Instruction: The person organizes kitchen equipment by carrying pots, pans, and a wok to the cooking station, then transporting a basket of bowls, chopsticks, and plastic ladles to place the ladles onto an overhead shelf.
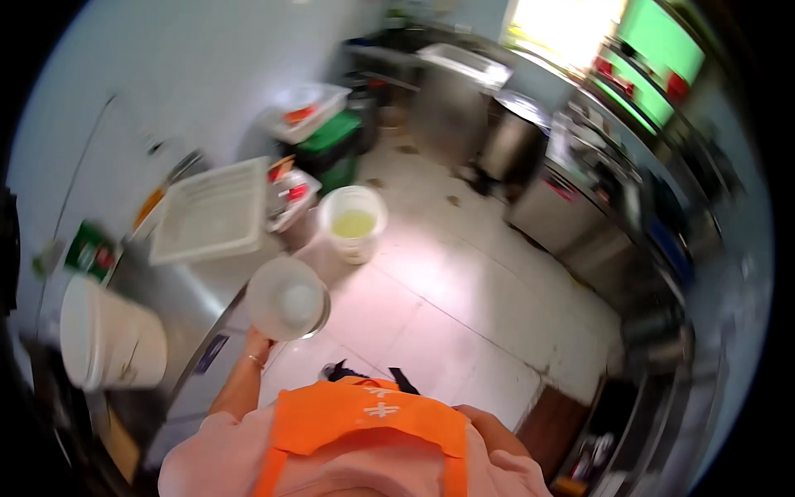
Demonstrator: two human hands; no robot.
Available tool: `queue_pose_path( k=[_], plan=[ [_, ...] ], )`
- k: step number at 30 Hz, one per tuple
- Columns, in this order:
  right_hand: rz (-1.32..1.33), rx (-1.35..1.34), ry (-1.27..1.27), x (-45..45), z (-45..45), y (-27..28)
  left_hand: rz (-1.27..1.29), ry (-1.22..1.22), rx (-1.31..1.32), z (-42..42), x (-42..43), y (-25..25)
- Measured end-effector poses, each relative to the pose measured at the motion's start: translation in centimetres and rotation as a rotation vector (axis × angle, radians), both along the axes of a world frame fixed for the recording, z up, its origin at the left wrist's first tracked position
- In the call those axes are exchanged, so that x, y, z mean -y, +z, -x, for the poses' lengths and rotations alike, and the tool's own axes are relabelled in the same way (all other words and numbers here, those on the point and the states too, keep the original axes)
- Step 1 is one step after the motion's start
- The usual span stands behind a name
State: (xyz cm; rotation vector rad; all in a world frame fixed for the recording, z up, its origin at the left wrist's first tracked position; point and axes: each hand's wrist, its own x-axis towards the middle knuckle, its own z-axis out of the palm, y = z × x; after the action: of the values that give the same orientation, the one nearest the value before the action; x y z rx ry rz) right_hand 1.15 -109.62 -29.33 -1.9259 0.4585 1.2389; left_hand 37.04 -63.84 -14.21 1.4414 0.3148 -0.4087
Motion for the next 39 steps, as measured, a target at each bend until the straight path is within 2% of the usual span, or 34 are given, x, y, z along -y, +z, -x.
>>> queue_pose_path(
  k=[3,5,6,7,8,9,10,12,13,14,16,19,24,27,28,30,32,35,36,38,39],
  plan=[
    [0.121,0.030,0.146,8.1,9.6,-3.0,0.077,-0.191,0.136,1.9,15.2,5.0],
    [0.391,0.090,0.029,13.6,15.3,-2.1,0.014,-0.423,0.079,3.9,24.1,4.7],
    [0.411,0.223,-0.161,16.2,16.6,2.9,0.089,-0.433,0.067,5.6,29.0,4.2],
    [0.378,0.317,-0.389,18.8,18.3,4.3,0.162,-0.442,0.045,7.2,34.2,4.0],
    [0.297,0.322,-0.686,20.5,18.5,9.2,0.171,-0.543,0.048,9.7,39.2,5.0],
    [0.218,0.415,-0.958,21.9,19.5,10.3,0.193,-0.605,0.005,12.3,43.6,6.2],
    [0.006,0.597,-1.238,22.1,20.1,14.4,0.210,-0.668,-0.040,14.6,47.9,7.3],
    [-0.197,0.708,-1.319,24.0,21.0,20.0,0.201,-0.825,-0.064,19.4,54.9,8.2],
    [-0.198,0.765,-1.296,24.9,21.7,22.2,0.231,-0.987,-0.079,22.3,58.6,9.2],
    [-0.223,0.812,-1.297,25.8,22.6,23.7,0.257,-1.125,-0.094,25.2,61.4,10.0],
    [-0.241,0.927,-1.394,27.6,24.6,26.2,0.206,-1.232,-0.152,30.9,67.1,12.0],
    [-0.125,0.895,-1.584,31.1,28.2,26.8,0.170,-1.441,-0.130,36.9,74.1,12.7],
    [-0.091,0.946,-1.722,37.3,34.4,25.0,0.128,-1.702,-0.077,42.7,85.2,11.6],
    [-0.151,0.966,-1.970,41.9,36.3,24.6,0.123,-1.865,-0.040,45.0,92.5,11.2],
    [-0.133,0.961,-1.979,43.7,37.0,24.8,0.135,-1.875,-0.050,45.7,95.0,11.4],
    [-0.122,1.052,-2.131,47.3,38.7,25.7,0.149,-1.982,-0.076,47.9,99.9,13.0],
    [-0.163,1.052,-2.176,50.5,41.3,27.1,0.165,-2.044,-0.088,50.7,104.8,14.6],
    [-0.061,1.326,-2.253,53.9,45.4,29.1,0.204,-2.210,-0.104,55.3,110.7,15.5],
    [-0.058,1.333,-2.260,55.2,47.0,30.7,0.203,-2.219,-0.101,57.0,112.2,16.8],
    [0.020,1.360,-2.486,57.6,51.1,34.5,0.322,-2.174,-0.148,60.7,114.5,19.6],
    [0.059,1.416,-2.506,58.7,53.9,36.0,0.317,-2.176,-0.084,62.2,115.7,20.0]
  ],
)
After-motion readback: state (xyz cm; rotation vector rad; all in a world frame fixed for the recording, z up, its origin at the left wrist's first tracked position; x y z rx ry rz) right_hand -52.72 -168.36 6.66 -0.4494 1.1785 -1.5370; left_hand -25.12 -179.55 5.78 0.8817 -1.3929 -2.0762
